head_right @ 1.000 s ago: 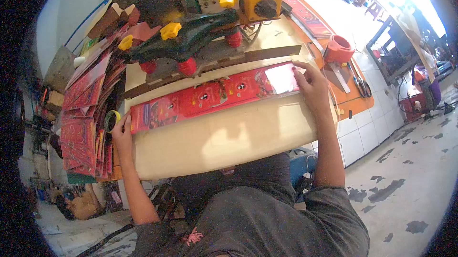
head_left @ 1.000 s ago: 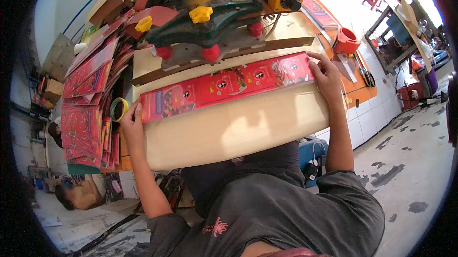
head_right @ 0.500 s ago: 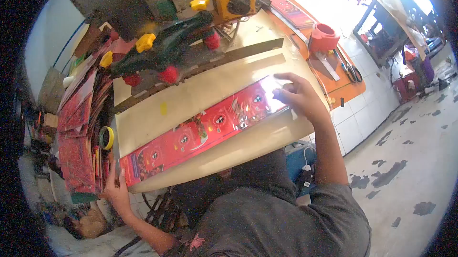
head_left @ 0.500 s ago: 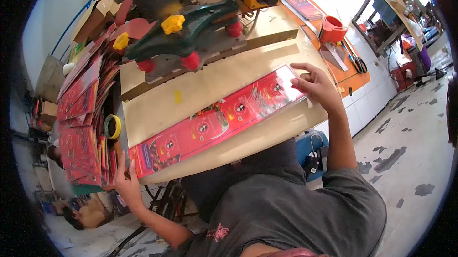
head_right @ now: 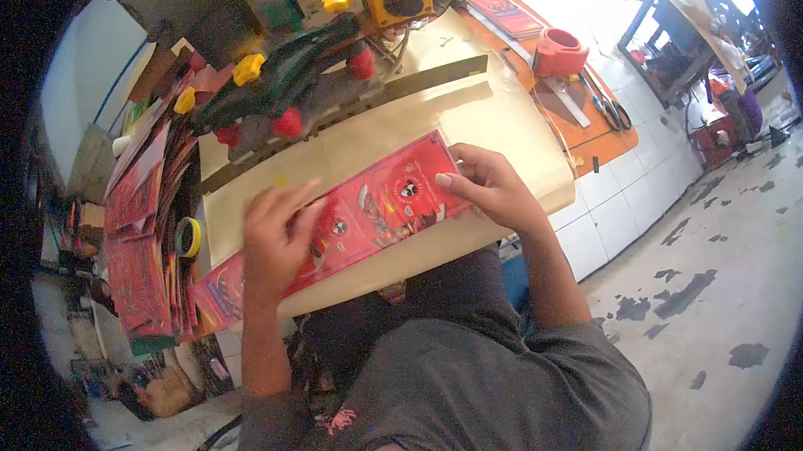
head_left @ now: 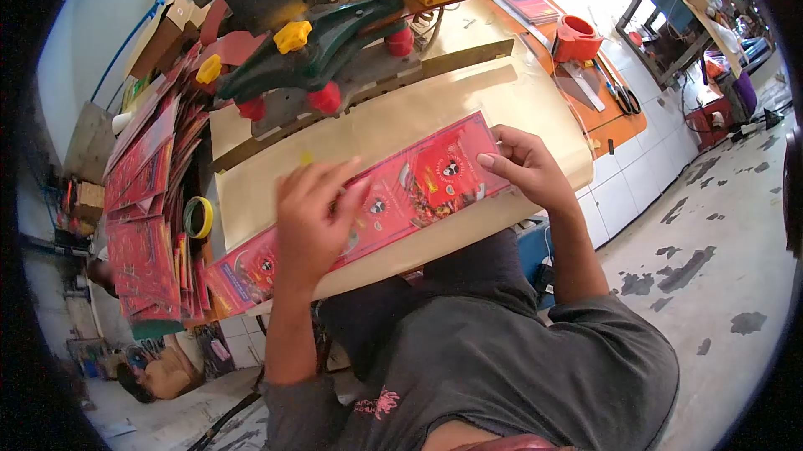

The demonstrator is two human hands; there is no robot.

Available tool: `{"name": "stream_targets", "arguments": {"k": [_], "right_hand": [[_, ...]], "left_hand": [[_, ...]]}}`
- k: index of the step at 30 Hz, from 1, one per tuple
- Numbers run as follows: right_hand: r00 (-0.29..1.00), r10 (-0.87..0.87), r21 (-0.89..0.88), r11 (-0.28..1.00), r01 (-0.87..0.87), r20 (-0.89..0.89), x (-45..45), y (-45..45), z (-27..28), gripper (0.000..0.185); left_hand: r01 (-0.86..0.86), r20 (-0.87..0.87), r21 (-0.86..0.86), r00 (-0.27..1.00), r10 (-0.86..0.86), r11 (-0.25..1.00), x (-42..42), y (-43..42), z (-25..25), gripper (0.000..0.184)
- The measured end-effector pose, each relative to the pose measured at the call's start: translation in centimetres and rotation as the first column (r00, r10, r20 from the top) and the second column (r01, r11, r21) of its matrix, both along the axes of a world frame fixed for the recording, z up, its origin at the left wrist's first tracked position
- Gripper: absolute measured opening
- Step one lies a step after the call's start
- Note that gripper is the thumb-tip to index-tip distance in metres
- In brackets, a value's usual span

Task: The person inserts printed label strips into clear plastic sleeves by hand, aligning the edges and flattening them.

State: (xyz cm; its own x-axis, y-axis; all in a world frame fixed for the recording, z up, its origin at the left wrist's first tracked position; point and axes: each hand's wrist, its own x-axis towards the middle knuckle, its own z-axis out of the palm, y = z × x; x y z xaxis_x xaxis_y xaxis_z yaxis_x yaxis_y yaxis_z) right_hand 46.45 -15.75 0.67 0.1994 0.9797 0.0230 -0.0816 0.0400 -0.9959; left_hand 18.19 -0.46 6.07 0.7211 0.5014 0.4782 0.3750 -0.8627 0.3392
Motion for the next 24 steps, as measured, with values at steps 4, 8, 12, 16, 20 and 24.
{"name": "stream_targets", "arguments": {"k": [4,8,12,16,20,24], "right_hand": [[0.999,-0.034,0.030,0.999,0.034,0.027,-0.2,0.3,-1.1,0.029],[0.997,-0.063,0.008,0.998,0.063,0.043,-0.2,-0.2,-1.9,0.034],[0.996,-0.046,0.027,0.999,0.044,0.078,0.1,0.0,-2.0,0.036],[0.996,-0.031,-0.013,0.999,0.032,0.084,0.3,0.1,-2.1,0.036],[0.998,-0.037,-0.003,0.999,0.037,0.041,0.2,0.1,-1.9,0.036],[0.997,-0.048,0.005,0.999,0.048,0.052,0.3,0.2,-2.4,0.037]], "left_hand": [[0.215,0.049,0.081,0.975,-0.219,0.973,7.8,0.6,0.4,0.028],[0.263,-0.008,0.123,0.965,-0.264,0.957,12.4,1.8,0.2,0.025],[0.328,-0.033,-0.049,0.943,-0.330,0.943,14.4,1.6,0.2,0.021],[0.333,-0.032,-0.066,0.941,-0.336,0.941,14.8,1.4,0.4,0.017],[0.301,-0.046,-0.017,0.952,-0.301,0.954,15.0,1.2,0.3,0.015],[0.246,-0.040,0.141,0.969,-0.243,0.959,15.4,0.9,-0.3,0.012]]}}
